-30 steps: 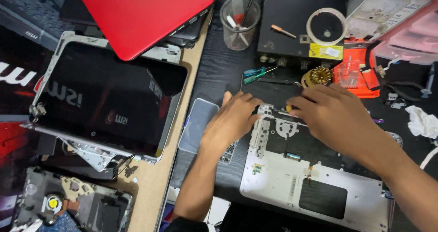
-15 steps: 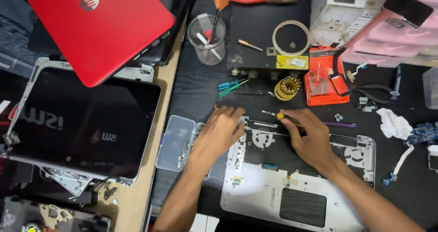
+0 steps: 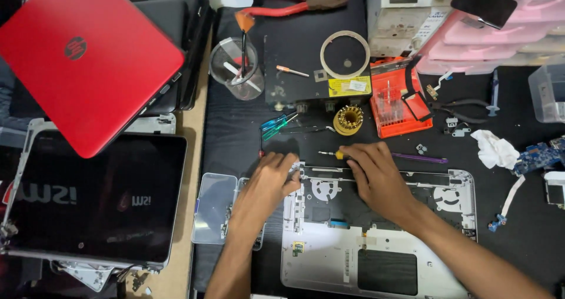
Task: The person works on a partially disassembled laptop chassis on a repair bench, prying along the edge of the laptop body with a purple pry tool held in the right hand while the left hand steadies the chassis. They then pick up a yellow-handled screwdriver and drive screws into the laptop frame.
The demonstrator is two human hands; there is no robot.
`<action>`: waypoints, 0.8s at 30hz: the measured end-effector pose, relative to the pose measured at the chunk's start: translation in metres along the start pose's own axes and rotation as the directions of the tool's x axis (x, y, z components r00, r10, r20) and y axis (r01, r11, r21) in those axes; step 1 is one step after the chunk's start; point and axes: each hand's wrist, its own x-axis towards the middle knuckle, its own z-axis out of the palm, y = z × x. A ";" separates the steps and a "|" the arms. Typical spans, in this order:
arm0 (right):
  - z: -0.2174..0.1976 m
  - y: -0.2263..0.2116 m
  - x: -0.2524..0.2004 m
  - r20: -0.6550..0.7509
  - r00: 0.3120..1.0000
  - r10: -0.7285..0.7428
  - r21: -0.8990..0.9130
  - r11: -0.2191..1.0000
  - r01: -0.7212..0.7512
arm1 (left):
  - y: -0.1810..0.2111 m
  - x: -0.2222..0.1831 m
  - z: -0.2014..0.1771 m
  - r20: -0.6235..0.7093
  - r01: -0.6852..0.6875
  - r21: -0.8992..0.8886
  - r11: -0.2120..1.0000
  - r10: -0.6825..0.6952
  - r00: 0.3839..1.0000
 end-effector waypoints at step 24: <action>-0.075 0.049 -0.049 0.166 0.929 0.330 -0.770 0.632 -0.087 | 0.001 -0.004 -0.031 -0.095 0.058 -0.071 0.996 -0.064 0.993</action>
